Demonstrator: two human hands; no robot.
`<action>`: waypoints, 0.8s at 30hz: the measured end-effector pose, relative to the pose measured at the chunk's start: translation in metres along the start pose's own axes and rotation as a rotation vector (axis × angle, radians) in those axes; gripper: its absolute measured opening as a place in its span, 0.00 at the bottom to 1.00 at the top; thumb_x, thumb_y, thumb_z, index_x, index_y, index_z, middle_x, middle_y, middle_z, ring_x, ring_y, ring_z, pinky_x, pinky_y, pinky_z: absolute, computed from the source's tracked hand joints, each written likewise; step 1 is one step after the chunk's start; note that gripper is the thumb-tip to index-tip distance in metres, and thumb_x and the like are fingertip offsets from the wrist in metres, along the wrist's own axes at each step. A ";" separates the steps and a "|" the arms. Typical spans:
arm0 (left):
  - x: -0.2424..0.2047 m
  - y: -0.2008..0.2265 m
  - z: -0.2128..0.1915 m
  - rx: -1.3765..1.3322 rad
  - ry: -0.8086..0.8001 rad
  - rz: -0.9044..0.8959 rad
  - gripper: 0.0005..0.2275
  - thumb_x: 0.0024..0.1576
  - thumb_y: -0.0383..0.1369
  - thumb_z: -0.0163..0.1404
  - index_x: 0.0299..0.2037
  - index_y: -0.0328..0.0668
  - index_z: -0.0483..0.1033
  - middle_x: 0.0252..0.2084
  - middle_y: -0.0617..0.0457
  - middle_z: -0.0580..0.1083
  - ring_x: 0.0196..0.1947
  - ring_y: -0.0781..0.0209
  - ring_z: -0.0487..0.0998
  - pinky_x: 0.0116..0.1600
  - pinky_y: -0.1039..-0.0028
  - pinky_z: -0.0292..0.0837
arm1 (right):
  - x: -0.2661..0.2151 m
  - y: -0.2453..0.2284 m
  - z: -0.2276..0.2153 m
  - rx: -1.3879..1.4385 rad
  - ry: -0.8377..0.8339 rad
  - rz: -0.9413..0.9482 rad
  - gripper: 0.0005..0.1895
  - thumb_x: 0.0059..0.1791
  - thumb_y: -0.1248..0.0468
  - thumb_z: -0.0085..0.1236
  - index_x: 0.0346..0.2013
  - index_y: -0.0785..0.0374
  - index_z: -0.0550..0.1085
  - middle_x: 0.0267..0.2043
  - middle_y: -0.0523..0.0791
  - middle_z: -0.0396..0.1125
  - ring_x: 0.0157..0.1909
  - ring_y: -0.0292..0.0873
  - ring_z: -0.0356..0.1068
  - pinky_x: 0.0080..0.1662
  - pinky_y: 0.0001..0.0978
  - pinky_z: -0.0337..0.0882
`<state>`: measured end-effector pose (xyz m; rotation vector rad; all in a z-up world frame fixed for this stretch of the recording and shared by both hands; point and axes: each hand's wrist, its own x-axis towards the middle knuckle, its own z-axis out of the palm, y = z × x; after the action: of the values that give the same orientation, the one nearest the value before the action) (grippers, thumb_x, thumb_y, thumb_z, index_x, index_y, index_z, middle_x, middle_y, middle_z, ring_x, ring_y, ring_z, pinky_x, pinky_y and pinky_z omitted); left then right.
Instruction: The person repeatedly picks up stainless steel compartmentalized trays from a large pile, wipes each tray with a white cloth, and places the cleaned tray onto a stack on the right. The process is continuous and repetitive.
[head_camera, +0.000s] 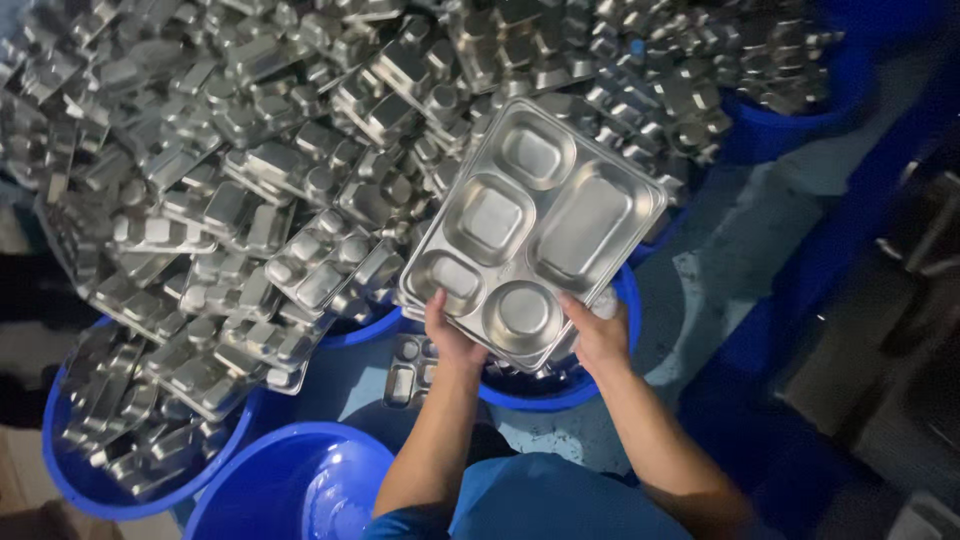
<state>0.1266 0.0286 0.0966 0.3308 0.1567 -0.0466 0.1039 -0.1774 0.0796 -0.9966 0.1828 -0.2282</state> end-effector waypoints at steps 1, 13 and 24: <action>-0.002 -0.007 0.003 -0.007 -0.034 0.001 0.29 0.55 0.45 0.49 0.65 0.38 0.66 0.62 0.42 0.71 0.62 0.41 0.73 0.66 0.49 0.67 | -0.002 -0.007 -0.004 -0.086 -0.006 -0.078 0.23 0.45 0.75 0.65 0.54 0.71 0.74 0.48 0.44 0.75 0.48 0.41 0.75 0.53 0.34 0.75; -0.040 -0.011 -0.014 0.140 -0.062 0.084 0.27 0.54 0.42 0.49 0.63 0.35 0.66 0.57 0.42 0.72 0.56 0.43 0.75 0.62 0.51 0.70 | -0.025 -0.129 -0.046 -0.559 -0.098 -0.525 0.25 0.59 0.50 0.48 0.61 0.66 0.69 0.59 0.53 0.68 0.61 0.51 0.69 0.62 0.47 0.68; -0.069 0.052 -0.038 0.353 -0.065 0.228 0.31 0.44 0.32 0.54 0.62 0.35 0.67 0.57 0.46 0.73 0.57 0.48 0.76 0.63 0.56 0.71 | -0.029 -0.051 0.083 -1.458 -0.367 -0.499 0.22 0.47 0.59 0.53 0.51 0.70 0.72 0.57 0.62 0.61 0.58 0.65 0.62 0.59 0.54 0.63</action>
<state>0.0569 0.0914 0.0891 0.6969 0.0446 0.1423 0.0921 -0.1287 0.1679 -2.5124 -0.3124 -0.3617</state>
